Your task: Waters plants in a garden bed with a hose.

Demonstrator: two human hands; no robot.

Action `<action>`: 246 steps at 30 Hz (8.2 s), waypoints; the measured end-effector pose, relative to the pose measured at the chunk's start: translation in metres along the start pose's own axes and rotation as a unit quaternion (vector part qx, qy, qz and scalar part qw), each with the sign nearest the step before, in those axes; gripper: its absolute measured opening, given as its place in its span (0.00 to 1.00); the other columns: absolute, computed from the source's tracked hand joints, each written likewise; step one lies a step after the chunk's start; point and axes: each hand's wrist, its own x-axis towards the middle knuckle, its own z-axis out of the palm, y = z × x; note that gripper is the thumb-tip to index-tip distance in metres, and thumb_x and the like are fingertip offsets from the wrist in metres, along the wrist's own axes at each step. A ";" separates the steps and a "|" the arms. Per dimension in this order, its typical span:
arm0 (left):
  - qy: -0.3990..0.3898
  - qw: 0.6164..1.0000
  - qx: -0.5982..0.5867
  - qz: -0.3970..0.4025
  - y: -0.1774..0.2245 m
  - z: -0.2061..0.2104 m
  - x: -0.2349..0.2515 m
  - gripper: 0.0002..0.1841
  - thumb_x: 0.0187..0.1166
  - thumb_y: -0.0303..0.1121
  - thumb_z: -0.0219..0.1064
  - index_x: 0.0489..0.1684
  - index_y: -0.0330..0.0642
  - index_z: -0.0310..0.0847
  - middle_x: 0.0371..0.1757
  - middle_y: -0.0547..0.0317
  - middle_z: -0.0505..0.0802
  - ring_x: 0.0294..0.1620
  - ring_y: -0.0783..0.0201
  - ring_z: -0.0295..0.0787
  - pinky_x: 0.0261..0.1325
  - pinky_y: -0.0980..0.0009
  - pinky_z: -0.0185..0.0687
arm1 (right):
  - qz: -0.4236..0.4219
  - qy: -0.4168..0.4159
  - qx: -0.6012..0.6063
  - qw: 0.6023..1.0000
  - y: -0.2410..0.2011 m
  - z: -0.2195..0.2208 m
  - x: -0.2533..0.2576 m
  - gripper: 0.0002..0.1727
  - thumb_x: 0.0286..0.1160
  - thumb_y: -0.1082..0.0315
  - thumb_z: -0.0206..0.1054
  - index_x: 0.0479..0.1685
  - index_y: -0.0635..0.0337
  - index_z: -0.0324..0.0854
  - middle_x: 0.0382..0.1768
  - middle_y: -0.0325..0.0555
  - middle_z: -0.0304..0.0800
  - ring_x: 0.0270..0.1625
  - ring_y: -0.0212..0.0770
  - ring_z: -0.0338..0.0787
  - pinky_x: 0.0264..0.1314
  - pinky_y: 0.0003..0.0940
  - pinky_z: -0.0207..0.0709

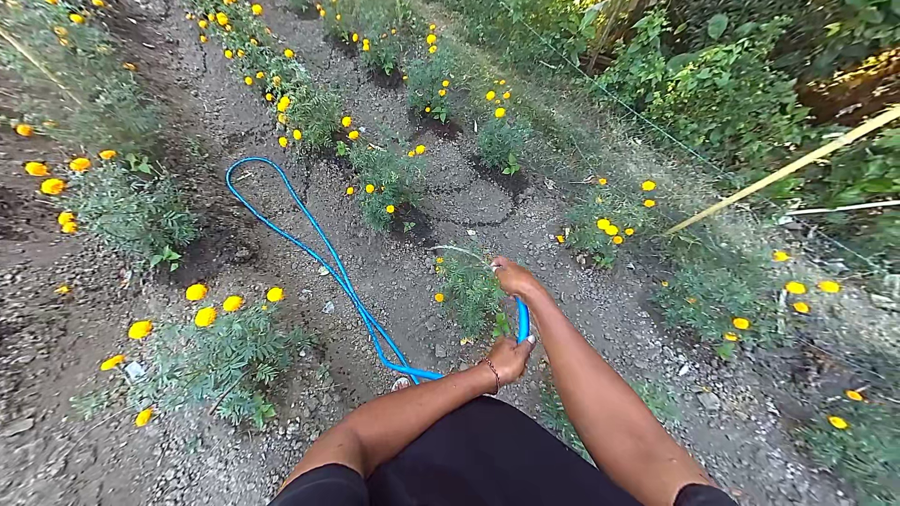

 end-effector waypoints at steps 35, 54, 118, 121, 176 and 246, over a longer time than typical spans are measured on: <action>-0.014 1.000 -0.022 -0.014 -0.003 0.001 0.006 0.27 0.96 0.52 0.39 0.40 0.39 0.74 0.22 0.64 0.77 0.17 0.70 0.71 0.25 0.74 0.70 | 0.002 -0.040 -0.025 0.999 0.000 0.004 0.003 0.20 0.96 0.58 0.42 0.79 0.48 0.68 0.39 0.47 0.75 0.27 0.37 0.71 0.31 0.36 0.68; 0.018 0.999 -0.015 0.031 -0.003 -0.008 0.000 0.27 0.97 0.49 0.40 0.40 0.36 0.76 0.22 0.64 0.77 0.18 0.70 0.71 0.26 0.73 0.70 | -0.056 0.001 0.019 0.998 -0.027 0.003 -0.009 0.20 0.97 0.56 0.42 0.78 0.47 0.69 0.38 0.49 0.77 0.28 0.40 0.73 0.32 0.39 0.70; 0.055 0.997 -0.005 0.049 0.002 -0.016 0.004 0.26 0.97 0.48 0.41 0.38 0.36 0.76 0.21 0.64 0.77 0.18 0.70 0.71 0.27 0.72 0.71 | -0.122 0.043 0.047 0.991 -0.037 -0.005 -0.010 0.20 0.97 0.57 0.43 0.75 0.49 0.73 0.43 0.52 0.82 0.33 0.44 0.79 0.37 0.43 0.74; 0.053 0.998 -0.008 0.044 0.001 -0.016 0.005 0.26 0.97 0.49 0.41 0.38 0.37 0.75 0.21 0.64 0.76 0.18 0.70 0.71 0.27 0.72 0.71 | -0.116 0.049 0.047 0.991 -0.034 -0.005 -0.008 0.20 0.97 0.58 0.43 0.75 0.50 0.73 0.45 0.53 0.83 0.34 0.45 0.80 0.39 0.45 0.75; -0.008 0.997 -0.073 0.006 -0.002 -0.003 0.003 0.25 0.97 0.49 0.41 0.37 0.39 0.72 0.20 0.65 0.75 0.14 0.72 0.69 0.21 0.77 0.68 | 0.008 0.014 0.013 1.000 -0.008 -0.001 -0.003 0.19 0.96 0.59 0.43 0.76 0.48 0.71 0.45 0.52 0.79 0.31 0.41 0.75 0.34 0.40 0.71; -0.143 0.933 0.329 -0.041 -0.050 0.313 0.051 0.28 0.95 0.50 0.45 0.33 0.35 0.78 0.24 0.58 0.75 0.23 0.61 0.71 0.33 0.60 0.72 | 0.116 0.248 0.443 0.853 0.413 -0.041 -0.167 0.22 0.96 0.55 0.44 0.81 0.47 0.71 0.34 0.47 0.78 0.24 0.41 0.74 0.28 0.39 0.73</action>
